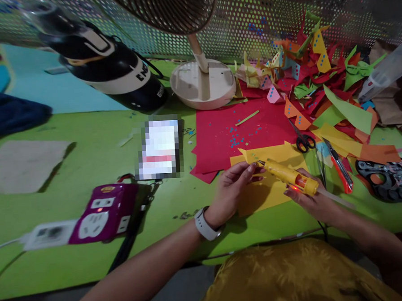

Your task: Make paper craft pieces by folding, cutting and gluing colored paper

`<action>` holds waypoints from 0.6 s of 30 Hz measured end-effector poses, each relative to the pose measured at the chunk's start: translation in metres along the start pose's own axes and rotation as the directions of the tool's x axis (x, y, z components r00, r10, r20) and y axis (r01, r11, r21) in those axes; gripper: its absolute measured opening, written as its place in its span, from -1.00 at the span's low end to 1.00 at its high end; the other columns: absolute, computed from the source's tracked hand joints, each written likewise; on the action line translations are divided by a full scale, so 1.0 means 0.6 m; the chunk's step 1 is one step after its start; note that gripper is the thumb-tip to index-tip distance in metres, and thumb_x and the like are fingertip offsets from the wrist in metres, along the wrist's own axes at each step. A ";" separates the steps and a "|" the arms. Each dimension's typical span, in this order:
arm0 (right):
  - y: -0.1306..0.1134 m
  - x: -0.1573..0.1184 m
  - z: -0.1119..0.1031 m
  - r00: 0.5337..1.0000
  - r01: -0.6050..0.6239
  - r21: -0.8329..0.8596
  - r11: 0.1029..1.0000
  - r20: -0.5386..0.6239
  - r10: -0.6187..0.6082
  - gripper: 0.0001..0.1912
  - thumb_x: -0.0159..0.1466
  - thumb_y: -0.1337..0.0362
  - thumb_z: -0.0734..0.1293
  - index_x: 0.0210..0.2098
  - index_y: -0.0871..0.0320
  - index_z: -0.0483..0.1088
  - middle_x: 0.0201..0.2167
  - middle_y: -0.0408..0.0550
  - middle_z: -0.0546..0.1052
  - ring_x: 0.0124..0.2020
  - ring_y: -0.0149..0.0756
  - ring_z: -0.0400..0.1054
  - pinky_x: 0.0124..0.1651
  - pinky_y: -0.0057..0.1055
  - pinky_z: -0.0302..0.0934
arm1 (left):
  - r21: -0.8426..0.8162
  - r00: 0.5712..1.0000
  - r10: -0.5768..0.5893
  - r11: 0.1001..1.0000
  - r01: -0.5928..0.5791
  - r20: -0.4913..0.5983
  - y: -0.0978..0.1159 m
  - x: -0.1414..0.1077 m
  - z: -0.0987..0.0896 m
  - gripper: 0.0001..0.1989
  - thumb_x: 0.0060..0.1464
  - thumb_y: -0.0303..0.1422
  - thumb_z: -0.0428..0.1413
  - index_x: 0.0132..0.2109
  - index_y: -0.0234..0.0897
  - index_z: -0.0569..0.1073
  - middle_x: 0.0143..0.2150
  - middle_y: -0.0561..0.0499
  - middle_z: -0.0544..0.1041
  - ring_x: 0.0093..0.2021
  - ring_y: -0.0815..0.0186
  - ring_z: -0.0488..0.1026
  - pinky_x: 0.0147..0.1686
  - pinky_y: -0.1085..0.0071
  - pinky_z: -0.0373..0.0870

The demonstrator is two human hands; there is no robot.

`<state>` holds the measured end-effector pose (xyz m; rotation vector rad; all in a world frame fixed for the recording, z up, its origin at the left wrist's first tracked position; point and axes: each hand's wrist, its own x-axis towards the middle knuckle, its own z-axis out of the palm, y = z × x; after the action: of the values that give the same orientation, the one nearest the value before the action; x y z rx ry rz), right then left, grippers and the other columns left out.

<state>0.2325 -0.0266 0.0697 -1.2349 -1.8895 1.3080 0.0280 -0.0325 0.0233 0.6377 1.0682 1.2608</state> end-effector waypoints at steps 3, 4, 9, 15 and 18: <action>-0.001 0.001 -0.001 1.000 0.011 -0.035 0.999 0.011 -0.010 -0.67 0.30 0.02 0.29 -0.45 0.07 0.23 -0.47 -0.21 0.25 -0.48 -0.38 0.18 -0.39 -0.39 0.15 | 0.024 1.000 -0.003 1.000 0.003 -0.006 0.001 0.000 0.000 -0.66 -0.10 -0.08 0.37 -0.28 -0.23 0.61 -0.32 -0.03 0.67 -0.30 0.26 0.61 -0.20 0.31 0.59; -0.002 0.001 -0.001 1.000 0.012 -0.042 0.999 0.013 -0.012 -0.67 0.30 0.02 0.30 -0.45 0.07 0.23 -0.47 -0.21 0.24 -0.48 -0.38 0.16 -0.40 -0.40 0.14 | 0.026 1.000 -0.002 1.000 0.002 -0.007 0.001 0.000 0.001 -0.66 -0.10 -0.08 0.37 -0.28 -0.23 0.61 -0.31 -0.03 0.67 -0.30 0.25 0.61 -0.20 0.31 0.59; -0.004 0.000 -0.001 1.000 0.001 -0.033 0.999 0.009 -0.001 -0.68 0.29 0.04 0.33 -0.44 0.08 0.21 -0.48 -0.24 0.23 -0.49 -0.42 0.15 -0.40 -0.42 0.12 | 0.036 1.000 0.006 0.999 -0.006 0.001 0.000 0.000 -0.001 -0.67 -0.07 -0.09 0.36 -0.25 -0.23 0.60 -0.30 -0.03 0.67 -0.28 0.24 0.62 -0.18 0.30 0.58; 0.004 -0.003 0.001 1.000 -0.017 -0.031 0.999 -0.006 0.017 -0.71 0.28 0.04 0.33 -0.40 0.07 0.24 -0.48 -0.22 0.27 -0.49 -0.39 0.18 -0.39 -0.41 0.16 | 0.049 1.000 0.029 0.998 -0.028 -0.010 0.000 0.000 0.001 -0.67 -0.09 -0.08 0.36 -0.28 -0.22 0.60 -0.31 -0.01 0.66 -0.31 0.28 0.61 -0.22 0.33 0.59; 0.000 -0.004 0.000 1.000 -0.012 -0.053 0.999 -0.020 0.011 -0.70 0.28 0.00 0.31 -0.39 0.05 0.24 -0.48 -0.20 0.30 -0.50 -0.36 0.20 -0.40 -0.39 0.19 | 0.067 0.999 0.030 0.997 -0.028 -0.032 0.004 -0.002 0.004 -0.66 -0.12 -0.07 0.37 -0.29 -0.21 0.61 -0.30 -0.01 0.67 -0.33 0.28 0.60 -0.23 0.33 0.59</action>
<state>0.2334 -0.0285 0.0697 -1.2821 -1.9172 1.2539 0.0293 -0.0324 0.0265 0.6871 1.1351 1.2686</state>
